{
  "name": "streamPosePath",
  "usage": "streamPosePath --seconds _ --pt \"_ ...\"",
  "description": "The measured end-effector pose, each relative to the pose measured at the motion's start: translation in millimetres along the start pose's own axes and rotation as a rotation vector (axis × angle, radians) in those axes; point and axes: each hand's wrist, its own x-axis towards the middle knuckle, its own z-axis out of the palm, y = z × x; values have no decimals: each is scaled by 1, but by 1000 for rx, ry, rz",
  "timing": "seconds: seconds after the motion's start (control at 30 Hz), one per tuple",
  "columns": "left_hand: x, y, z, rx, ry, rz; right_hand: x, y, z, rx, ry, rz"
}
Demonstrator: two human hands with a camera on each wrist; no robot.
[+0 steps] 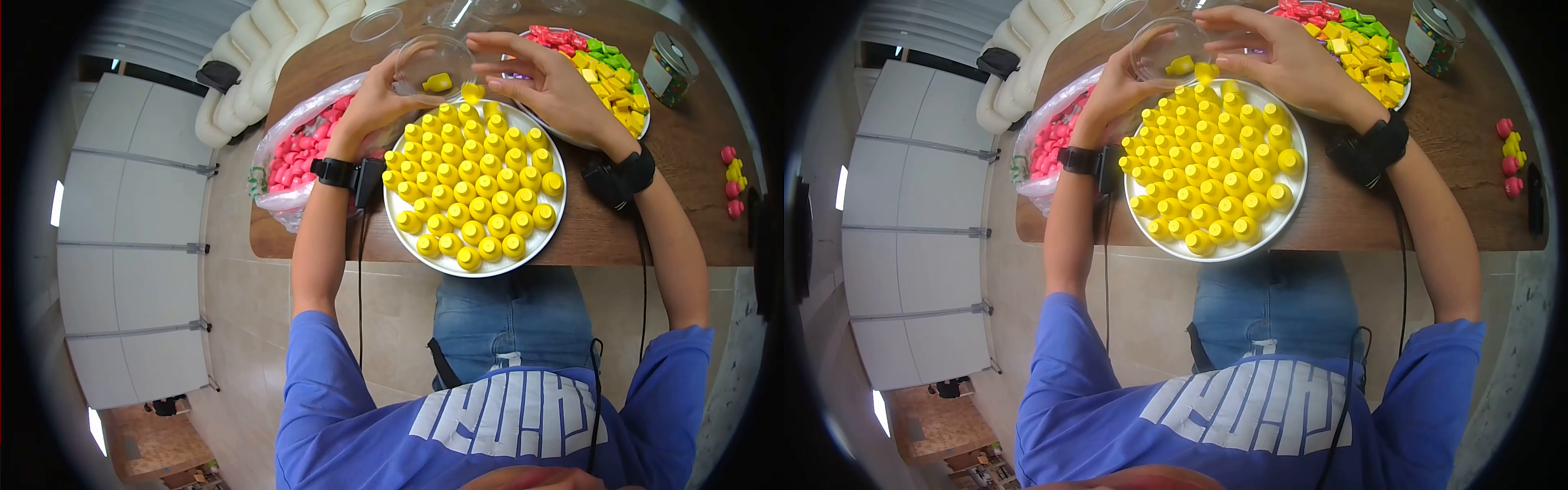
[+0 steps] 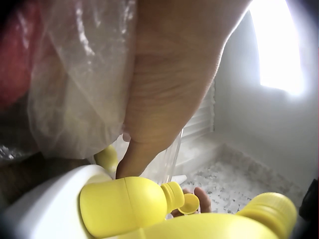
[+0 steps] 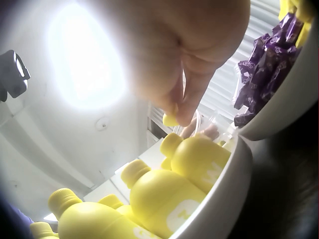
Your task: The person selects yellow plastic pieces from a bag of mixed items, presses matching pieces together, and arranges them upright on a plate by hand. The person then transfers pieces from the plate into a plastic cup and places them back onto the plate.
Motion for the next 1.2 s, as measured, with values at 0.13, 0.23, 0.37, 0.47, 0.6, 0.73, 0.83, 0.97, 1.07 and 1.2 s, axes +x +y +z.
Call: streamPosePath --seconds 0.13,0.23,0.37,0.47,0.6,0.73,0.83,0.97,1.07,1.2 --pt "0 -2 -1 8 -8 -6 0 8 -3 -16 -38 6" --pt "-2 -1 -1 13 -6 -11 0 15 -10 -204 -66 -57" --pt "-3 1 -1 -18 -4 -53 -1 8 -17 -413 -185 -86" --pt "-2 -2 0 -40 7 -79 -2 18 -21 -465 -277 -148" --pt "-2 -2 0 -8 9 -63 -6 22 -19 -436 -308 -172" --pt "-2 -6 0 -36 33 -45 -4 22 -22 -472 -444 -148" --pt "-2 -7 -1 -8 35 -29 -3 22 -22 -491 -478 -162" --pt "-2 -4 -1 19 18 -35 -3 34 -22 -506 -450 -258" --pt "-2 0 0 6 21 -79 -1 31 -23 -528 -493 -213" --pt "-2 -7 1 -9 45 -49 -1 27 -23 -555 -451 -231"
